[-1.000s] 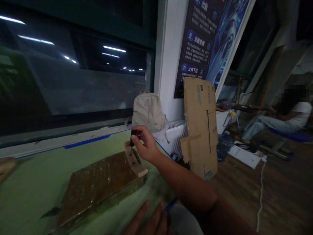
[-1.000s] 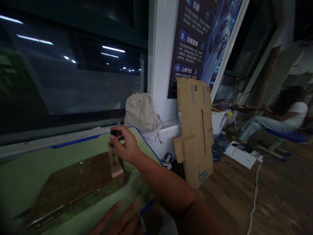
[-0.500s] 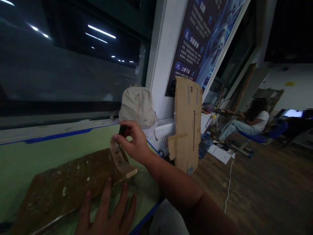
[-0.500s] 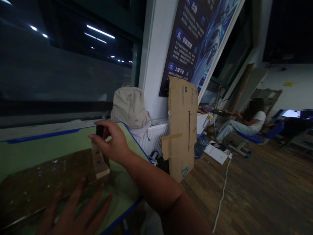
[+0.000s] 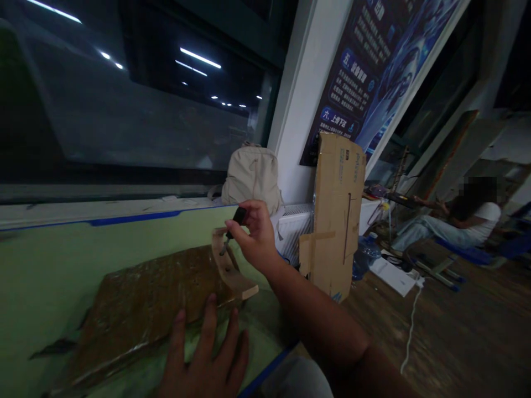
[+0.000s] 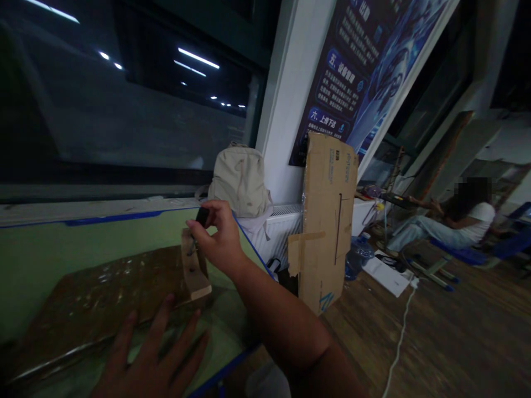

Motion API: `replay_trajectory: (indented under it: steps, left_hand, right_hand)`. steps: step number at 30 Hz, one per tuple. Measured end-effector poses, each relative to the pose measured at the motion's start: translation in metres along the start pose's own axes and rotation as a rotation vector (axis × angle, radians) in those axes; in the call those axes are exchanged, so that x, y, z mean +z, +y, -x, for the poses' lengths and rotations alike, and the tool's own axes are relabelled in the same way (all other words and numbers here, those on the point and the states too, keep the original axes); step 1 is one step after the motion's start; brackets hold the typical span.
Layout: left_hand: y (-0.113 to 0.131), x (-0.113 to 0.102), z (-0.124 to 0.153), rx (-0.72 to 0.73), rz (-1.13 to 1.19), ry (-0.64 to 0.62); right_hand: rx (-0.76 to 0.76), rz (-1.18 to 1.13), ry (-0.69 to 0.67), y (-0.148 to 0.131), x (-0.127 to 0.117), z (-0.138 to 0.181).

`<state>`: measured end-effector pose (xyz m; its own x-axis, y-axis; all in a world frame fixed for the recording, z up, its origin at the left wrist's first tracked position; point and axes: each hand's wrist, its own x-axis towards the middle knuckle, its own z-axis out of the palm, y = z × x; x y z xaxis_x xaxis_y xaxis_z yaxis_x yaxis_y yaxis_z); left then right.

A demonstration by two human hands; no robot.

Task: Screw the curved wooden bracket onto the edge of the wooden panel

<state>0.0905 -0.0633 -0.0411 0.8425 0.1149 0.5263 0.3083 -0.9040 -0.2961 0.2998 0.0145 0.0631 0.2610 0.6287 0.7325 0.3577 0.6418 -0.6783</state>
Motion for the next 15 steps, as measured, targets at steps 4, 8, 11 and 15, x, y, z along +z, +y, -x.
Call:
replay_trajectory:
  steps: [4, 8, 11, 15]
  left_hand:
    - [0.005, -0.012, -0.008, -0.031, 0.053, -0.101]
    - [0.01, -0.027, -0.024, -0.099, 0.128, -0.219]
    - [0.011, -0.038, -0.032, -0.125, 0.131, -0.253]
    - [0.01, -0.047, -0.038, -0.124, 0.063, -0.274]
  right_hand:
    - [0.023, -0.11, -0.072, -0.008, -0.005, 0.0]
    - [0.022, -0.147, -0.085, -0.012, -0.007, -0.002]
    - [-0.03, -0.072, 0.019, -0.01, -0.009, -0.005]
    - [-0.092, 0.108, 0.081, -0.01, -0.013, -0.007]
